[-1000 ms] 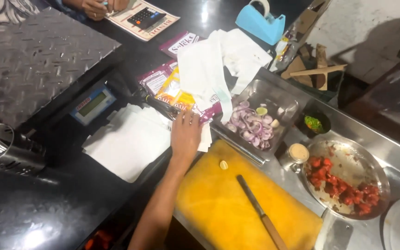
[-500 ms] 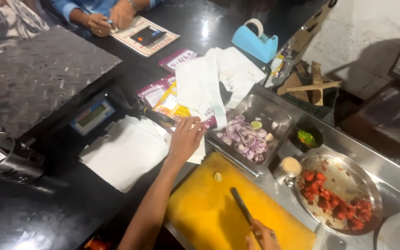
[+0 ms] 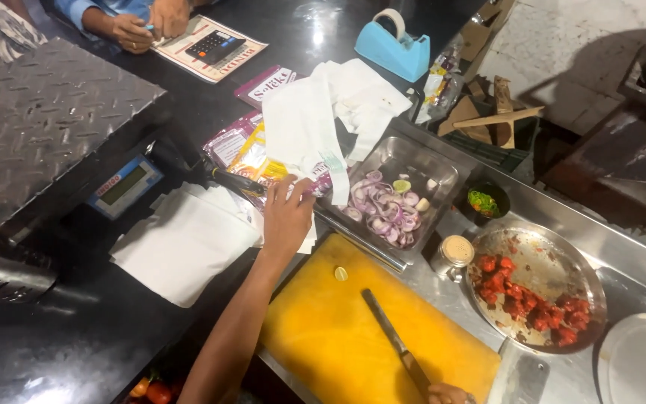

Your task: Packaging cooked chicken and garnishes into foil and paper for a customer order.

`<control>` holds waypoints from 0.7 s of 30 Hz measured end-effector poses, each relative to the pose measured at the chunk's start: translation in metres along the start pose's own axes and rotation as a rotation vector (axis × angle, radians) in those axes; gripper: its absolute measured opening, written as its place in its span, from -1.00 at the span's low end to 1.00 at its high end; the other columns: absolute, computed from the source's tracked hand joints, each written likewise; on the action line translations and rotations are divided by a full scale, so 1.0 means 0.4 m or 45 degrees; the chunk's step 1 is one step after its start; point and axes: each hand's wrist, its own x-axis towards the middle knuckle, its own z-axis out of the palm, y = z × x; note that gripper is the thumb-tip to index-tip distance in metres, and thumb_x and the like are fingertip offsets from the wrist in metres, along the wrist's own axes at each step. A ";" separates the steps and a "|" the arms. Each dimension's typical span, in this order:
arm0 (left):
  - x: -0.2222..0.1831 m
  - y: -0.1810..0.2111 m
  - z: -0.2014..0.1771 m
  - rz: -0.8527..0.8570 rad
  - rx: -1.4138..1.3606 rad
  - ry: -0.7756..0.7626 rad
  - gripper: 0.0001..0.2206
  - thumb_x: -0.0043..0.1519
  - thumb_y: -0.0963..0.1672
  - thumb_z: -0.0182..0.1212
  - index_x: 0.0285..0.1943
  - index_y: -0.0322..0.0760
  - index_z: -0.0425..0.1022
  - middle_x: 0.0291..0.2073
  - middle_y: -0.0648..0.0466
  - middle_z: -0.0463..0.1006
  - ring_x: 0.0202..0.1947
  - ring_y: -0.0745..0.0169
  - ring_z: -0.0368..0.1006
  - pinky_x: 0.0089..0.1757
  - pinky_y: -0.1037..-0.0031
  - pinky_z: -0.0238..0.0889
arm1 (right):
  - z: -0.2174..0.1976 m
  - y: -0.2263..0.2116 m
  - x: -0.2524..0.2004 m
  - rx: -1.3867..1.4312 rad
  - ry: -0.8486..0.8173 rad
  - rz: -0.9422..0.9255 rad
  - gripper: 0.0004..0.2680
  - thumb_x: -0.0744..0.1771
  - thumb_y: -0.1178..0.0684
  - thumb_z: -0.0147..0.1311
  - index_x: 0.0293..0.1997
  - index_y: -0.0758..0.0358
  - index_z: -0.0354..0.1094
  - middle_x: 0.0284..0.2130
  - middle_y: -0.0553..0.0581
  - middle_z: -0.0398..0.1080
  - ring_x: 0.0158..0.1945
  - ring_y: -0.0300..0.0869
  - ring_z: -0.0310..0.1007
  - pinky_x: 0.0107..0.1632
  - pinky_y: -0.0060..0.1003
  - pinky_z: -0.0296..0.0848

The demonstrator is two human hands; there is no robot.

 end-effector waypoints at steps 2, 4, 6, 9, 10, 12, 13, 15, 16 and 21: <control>0.023 0.036 -0.020 -0.094 -0.036 0.005 -0.95 0.11 -0.22 0.33 -0.29 -0.32 0.57 -0.02 0.08 0.49 0.17 -0.05 0.31 0.17 0.01 0.17 | 0.088 -0.163 -0.018 -0.275 0.718 -0.298 -0.85 0.31 0.06 0.25 -0.04 0.07 0.54 -0.26 0.06 0.63 -0.17 -0.20 0.66 -0.17 -0.30 0.64; 0.039 0.083 -0.052 -0.189 -0.071 0.003 -0.96 0.08 -0.21 0.34 -0.37 -0.27 0.57 -0.09 0.11 0.50 0.14 -0.06 0.32 0.16 -0.02 0.17 | 0.138 -0.329 -0.053 -0.546 1.447 -0.560 -0.91 0.23 0.04 0.32 -0.25 0.01 0.56 -0.40 -0.02 0.58 -0.31 -0.30 0.62 -0.34 -0.32 0.65; 0.051 0.135 -0.095 -0.328 -0.140 0.063 -0.89 0.03 -0.20 0.41 -0.34 -0.32 0.57 -0.16 0.05 0.50 0.09 -0.11 0.36 0.01 0.11 0.22 | 0.141 -0.502 -0.102 -0.510 1.351 -0.200 -0.90 0.25 0.06 0.24 -0.22 0.10 0.54 -0.34 0.08 0.59 -0.27 -0.21 0.64 -0.27 -0.25 0.68; 0.014 0.225 -0.133 -0.495 -0.437 -0.091 -0.85 -0.04 -0.13 0.51 -0.42 -0.19 0.60 -0.28 0.09 0.56 -0.16 0.01 0.45 -0.15 0.21 0.25 | 0.146 -0.582 -0.123 -0.436 1.272 -0.202 -0.91 0.24 0.10 0.23 -0.25 0.15 0.55 -0.27 0.15 0.58 -0.14 -0.11 0.62 -0.20 -0.22 0.68; -0.009 0.257 -0.131 -0.491 -0.446 -0.108 -0.85 -0.04 -0.13 0.51 -0.42 -0.19 0.60 -0.28 0.09 0.56 -0.16 0.01 0.45 -0.15 0.21 0.25 | 0.151 -0.692 -0.115 -0.427 1.277 -0.184 -0.91 0.24 0.10 0.23 -0.25 0.15 0.55 -0.27 0.15 0.58 -0.14 -0.11 0.62 -0.20 -0.22 0.68; -0.057 0.328 -0.127 -0.690 -0.664 -0.350 -0.69 -0.07 -0.05 0.60 -0.47 -0.26 0.51 -0.41 0.07 0.58 -0.24 0.00 0.51 -0.24 0.23 0.30 | 0.162 -0.933 -0.156 -0.125 1.258 0.007 -0.88 0.28 0.15 0.20 -0.14 0.20 0.54 -0.19 0.11 0.61 -0.08 -0.13 0.64 -0.08 -0.23 0.65; -0.095 0.357 -0.101 -0.679 -0.680 -0.375 -0.69 -0.07 -0.05 0.60 -0.47 -0.26 0.51 -0.41 0.07 0.58 -0.24 0.00 0.51 -0.24 0.23 0.30 | 0.150 -1.008 -0.157 -0.112 1.274 0.032 -0.88 0.28 0.15 0.20 -0.14 0.20 0.54 -0.19 0.11 0.61 -0.08 -0.13 0.64 -0.08 -0.23 0.65; -0.181 0.423 -0.055 -0.724 -0.995 -0.628 -0.64 -0.12 -0.01 0.58 -0.46 -0.27 0.47 -0.40 0.08 0.61 -0.34 0.07 0.56 -0.25 0.28 0.37 | 0.120 -1.156 -0.168 -0.024 1.280 -0.042 -0.75 0.31 0.12 0.12 0.11 0.20 0.40 -0.04 0.09 0.52 0.01 -0.18 0.56 -0.03 -0.27 0.58; -0.202 0.451 -0.051 -0.724 -1.015 -0.662 -0.64 -0.12 -0.01 0.58 -0.46 -0.27 0.47 -0.40 0.08 0.61 -0.34 0.07 0.56 -0.25 0.28 0.37 | 0.109 -1.203 -0.167 -0.015 1.292 -0.006 -0.75 0.31 0.12 0.12 0.11 0.20 0.40 -0.04 0.09 0.52 0.01 -0.18 0.56 -0.03 -0.27 0.58; -0.209 0.549 -0.072 -1.036 -1.127 -1.440 -0.55 -0.08 0.05 0.58 -0.39 -0.29 0.42 -0.57 -0.02 0.52 -0.62 0.03 0.47 -0.44 0.21 0.33 | 0.014 -1.341 -0.135 -0.148 1.289 0.332 -0.59 0.27 0.02 0.26 0.26 0.13 0.27 0.03 0.11 0.41 -0.11 -0.15 0.58 -0.08 -0.23 0.53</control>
